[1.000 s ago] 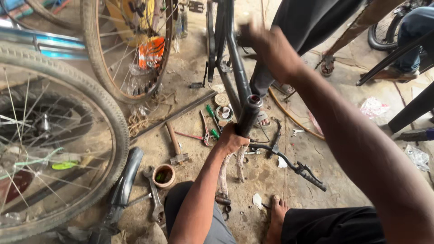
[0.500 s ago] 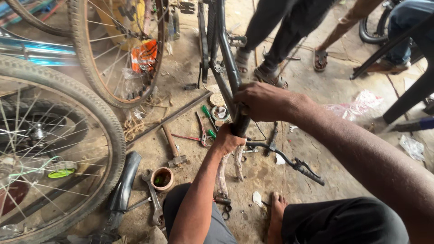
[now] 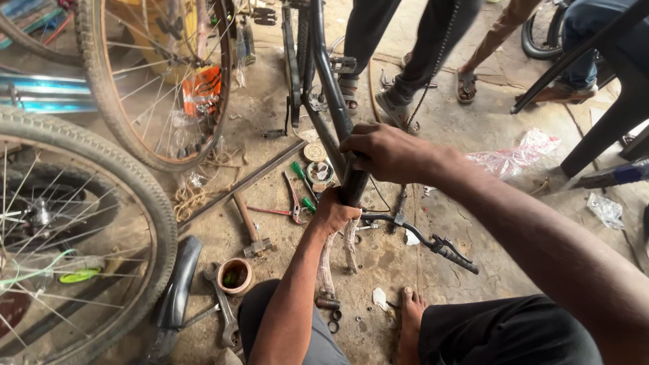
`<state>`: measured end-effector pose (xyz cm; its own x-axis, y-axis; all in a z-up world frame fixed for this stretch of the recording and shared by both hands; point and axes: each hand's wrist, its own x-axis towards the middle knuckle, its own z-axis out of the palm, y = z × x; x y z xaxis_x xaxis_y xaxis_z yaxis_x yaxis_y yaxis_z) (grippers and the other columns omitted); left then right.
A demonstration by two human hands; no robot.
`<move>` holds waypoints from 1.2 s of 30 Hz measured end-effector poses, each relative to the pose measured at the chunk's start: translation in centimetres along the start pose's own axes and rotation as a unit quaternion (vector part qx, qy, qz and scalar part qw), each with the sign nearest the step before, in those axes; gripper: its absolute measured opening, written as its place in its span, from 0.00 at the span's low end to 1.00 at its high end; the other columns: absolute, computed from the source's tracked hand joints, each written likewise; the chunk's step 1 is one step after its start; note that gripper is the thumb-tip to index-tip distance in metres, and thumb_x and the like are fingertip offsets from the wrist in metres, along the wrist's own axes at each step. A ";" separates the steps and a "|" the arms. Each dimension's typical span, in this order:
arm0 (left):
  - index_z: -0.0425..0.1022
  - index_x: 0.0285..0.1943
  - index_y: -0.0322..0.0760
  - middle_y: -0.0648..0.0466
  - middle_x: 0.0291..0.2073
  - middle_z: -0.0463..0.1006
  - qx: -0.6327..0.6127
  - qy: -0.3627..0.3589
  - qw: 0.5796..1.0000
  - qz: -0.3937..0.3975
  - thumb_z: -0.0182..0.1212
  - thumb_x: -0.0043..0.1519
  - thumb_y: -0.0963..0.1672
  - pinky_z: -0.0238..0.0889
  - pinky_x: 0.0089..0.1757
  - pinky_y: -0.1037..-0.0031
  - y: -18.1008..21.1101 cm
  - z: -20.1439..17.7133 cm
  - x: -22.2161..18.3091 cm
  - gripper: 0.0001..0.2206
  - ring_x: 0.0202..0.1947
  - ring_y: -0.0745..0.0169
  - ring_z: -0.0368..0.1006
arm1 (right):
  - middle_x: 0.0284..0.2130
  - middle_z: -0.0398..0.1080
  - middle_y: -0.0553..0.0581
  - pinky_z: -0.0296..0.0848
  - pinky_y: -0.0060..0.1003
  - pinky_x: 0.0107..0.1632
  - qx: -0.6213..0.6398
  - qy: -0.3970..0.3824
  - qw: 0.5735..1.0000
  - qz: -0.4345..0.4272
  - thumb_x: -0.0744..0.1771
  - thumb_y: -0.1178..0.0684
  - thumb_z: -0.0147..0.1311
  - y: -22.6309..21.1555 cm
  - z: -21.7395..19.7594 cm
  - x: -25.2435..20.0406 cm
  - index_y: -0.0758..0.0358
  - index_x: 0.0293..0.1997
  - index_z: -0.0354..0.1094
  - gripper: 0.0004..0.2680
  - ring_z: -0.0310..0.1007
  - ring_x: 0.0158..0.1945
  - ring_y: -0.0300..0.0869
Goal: The person cleans and greases bicycle headset bearings by hand and reassembles the fork onto the bicycle frame.
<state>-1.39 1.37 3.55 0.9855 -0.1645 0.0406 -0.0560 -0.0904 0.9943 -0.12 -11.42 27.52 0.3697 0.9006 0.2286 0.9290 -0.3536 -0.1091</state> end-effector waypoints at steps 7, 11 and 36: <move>0.81 0.34 0.35 0.52 0.28 0.84 0.023 -0.018 0.998 0.048 0.66 0.44 0.42 0.74 0.32 0.70 -0.5 0.0 0.4 0.10 0.27 0.64 0.78 | 0.35 0.72 0.58 0.77 0.37 0.30 0.006 0.003 1.000 0.023 0.71 0.47 0.48 -0.3 -0.2 0.1 0.68 0.51 0.72 0.14 0.73 0.29 0.40; 0.82 0.34 0.34 0.51 0.27 0.84 0.023 -0.012 1.000 -0.002 0.68 0.44 0.42 0.73 0.32 0.70 -0.1 -0.2 0.3 0.10 0.26 0.61 0.78 | 0.31 0.72 0.57 0.77 0.35 0.29 0.001 0.027 0.999 -0.021 0.71 0.49 0.49 0.1 0.0 -0.1 0.68 0.48 0.74 0.12 0.72 0.28 0.39; 0.79 0.37 0.36 0.48 0.28 0.83 0.082 -0.028 0.996 0.007 0.67 0.46 0.44 0.73 0.29 0.67 -1.8 0.2 1.8 0.12 0.25 0.57 0.77 | 0.31 0.68 0.55 0.73 0.35 0.26 -0.055 -0.019 0.996 0.074 0.70 0.48 0.50 -0.3 0.3 -0.7 0.61 0.46 0.72 0.09 0.65 0.27 0.40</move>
<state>0.43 1.07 1.81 0.9742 -0.2213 0.0433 -0.0990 -0.2470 0.9640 -0.61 -11.88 27.15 0.5034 0.8450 0.1806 0.8617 -0.5064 -0.0326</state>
